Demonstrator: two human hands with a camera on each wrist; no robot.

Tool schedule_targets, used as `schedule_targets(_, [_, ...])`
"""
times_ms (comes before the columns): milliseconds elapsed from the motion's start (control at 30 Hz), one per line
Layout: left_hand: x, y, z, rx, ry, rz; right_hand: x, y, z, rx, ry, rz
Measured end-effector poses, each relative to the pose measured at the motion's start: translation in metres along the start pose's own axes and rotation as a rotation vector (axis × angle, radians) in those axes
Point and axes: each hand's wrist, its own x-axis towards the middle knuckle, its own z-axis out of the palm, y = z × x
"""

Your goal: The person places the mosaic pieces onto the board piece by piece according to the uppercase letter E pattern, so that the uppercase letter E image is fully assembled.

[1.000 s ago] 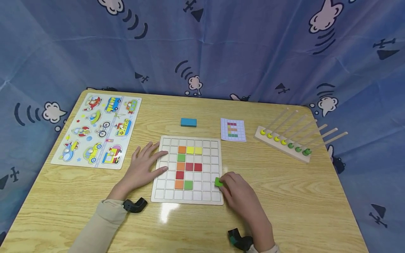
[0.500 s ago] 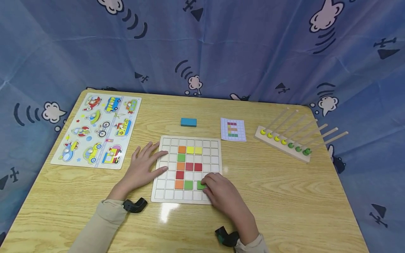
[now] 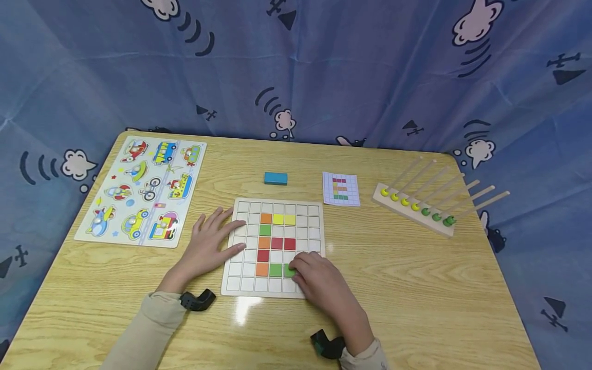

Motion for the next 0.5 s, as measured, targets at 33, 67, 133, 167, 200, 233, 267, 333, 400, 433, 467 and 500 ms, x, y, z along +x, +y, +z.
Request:
schedule_targets(33, [0.0001, 0.0001, -0.0001, 0.0, 0.0, 0.0, 0.0005, 0.0, 0.0003, -0.001, 0.0, -0.002])
schedule_targets(67, [0.0002, 0.0001, -0.0002, 0.0, 0.001, -0.001, 0.0009, 0.0001, 0.0008, -0.003, -0.001, -0.003])
schedule_targets(133, [0.0006, 0.0, -0.0002, 0.001, 0.002, -0.001, 0.0017, 0.0001, 0.0015, -0.006, -0.001, -0.005])
schedule_targets(167, [0.0008, -0.0001, -0.0002, 0.001, 0.001, -0.002, 0.002, 0.0001, 0.0018, -0.006, 0.001, -0.005])
schedule_targets(200, [0.0009, -0.0002, -0.0003, 0.001, 0.001, -0.002, 0.0023, 0.0001, 0.0022, -0.005, 0.003, -0.005])
schedule_targets(233, [0.001, -0.0003, -0.0004, 0.002, 0.001, -0.003, 0.0027, 0.0001, 0.0025, -0.002, 0.005, -0.004])
schedule_targets(267, [0.0011, -0.0005, -0.0006, 0.002, 0.001, -0.003, 0.0029, 0.0, 0.0027, 0.001, 0.006, -0.003])
schedule_targets(333, [0.001, -0.0004, -0.0005, 0.003, 0.005, -0.002, 0.0032, -0.0001, 0.003, 0.005, 0.008, 0.003])
schedule_targets(400, [0.0011, 0.0, 0.0001, 0.004, 0.012, 0.003, 0.003, -0.0001, 0.003, 0.007, 0.004, 0.009])
schedule_targets(433, [0.0012, 0.0001, 0.0004, 0.004, 0.016, 0.005, 0.003, -0.0003, 0.003, 0.009, 0.001, 0.013])
schedule_targets(467, [0.0012, 0.0002, 0.0007, 0.003, 0.019, 0.008, 0.003, -0.0002, 0.003, 0.009, -0.004, 0.017])
schedule_targets(500, [0.0013, 0.0004, 0.0012, 0.004, 0.021, 0.009, 0.0029, -0.0002, 0.0029, 0.01, -0.007, 0.023])
